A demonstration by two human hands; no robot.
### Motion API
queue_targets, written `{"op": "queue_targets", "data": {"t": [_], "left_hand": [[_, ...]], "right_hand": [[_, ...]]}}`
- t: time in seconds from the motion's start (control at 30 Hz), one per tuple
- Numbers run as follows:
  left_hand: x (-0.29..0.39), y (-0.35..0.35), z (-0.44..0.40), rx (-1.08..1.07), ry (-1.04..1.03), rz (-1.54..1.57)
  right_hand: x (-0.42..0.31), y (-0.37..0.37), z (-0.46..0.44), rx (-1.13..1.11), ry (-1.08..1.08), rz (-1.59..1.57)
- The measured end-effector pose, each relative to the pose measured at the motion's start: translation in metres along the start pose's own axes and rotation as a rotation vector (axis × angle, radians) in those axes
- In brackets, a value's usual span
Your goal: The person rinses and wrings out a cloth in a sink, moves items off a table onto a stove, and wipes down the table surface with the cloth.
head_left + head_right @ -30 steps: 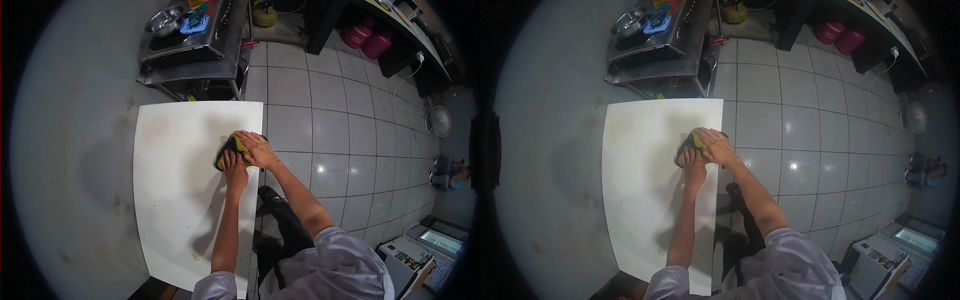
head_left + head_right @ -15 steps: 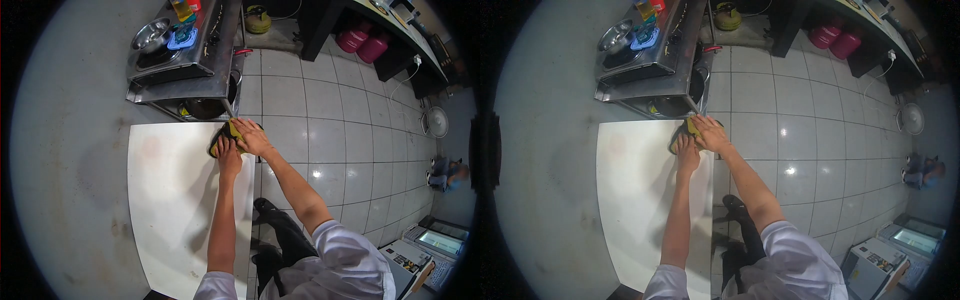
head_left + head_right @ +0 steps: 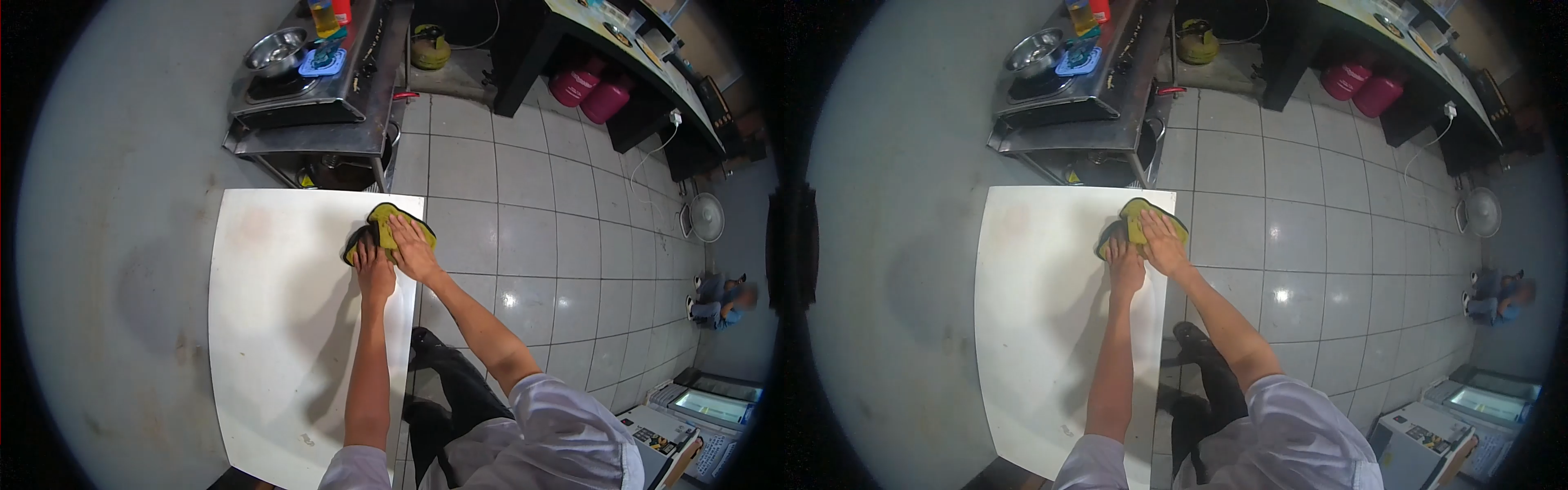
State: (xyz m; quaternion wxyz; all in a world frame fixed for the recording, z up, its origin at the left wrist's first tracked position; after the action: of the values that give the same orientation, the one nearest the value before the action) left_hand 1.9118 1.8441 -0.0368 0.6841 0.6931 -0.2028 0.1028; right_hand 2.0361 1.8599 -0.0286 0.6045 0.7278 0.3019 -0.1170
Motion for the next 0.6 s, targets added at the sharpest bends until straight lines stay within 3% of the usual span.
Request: {"op": "queue_targets", "data": {"t": [0.33, 0.6], "left_hand": [[-0.022, 0.027, 0.136, 0.0, 0.02, 0.012], [-0.054, 0.071, 0.316, 0.024, 0.005, 0.073]], "right_hand": [[-0.081, -0.012, 0.113, -0.094, -0.001, -0.117], [-0.189, -0.028, 0.26, -0.106, -0.007, -0.18]]}}
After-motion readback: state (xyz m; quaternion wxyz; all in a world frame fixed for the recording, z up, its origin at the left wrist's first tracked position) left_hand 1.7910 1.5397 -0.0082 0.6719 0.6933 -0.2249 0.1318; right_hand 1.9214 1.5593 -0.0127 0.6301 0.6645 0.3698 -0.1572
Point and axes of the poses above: each hand's wrist, its own z-axis away from the middle knuckle, its own y-axis out of the back of the hand, x = y × z, the point moved 3 cm from there along -z, towards the middle knuckle, and after that the axes turned 6 degrees about x, right-handed, at the moved point
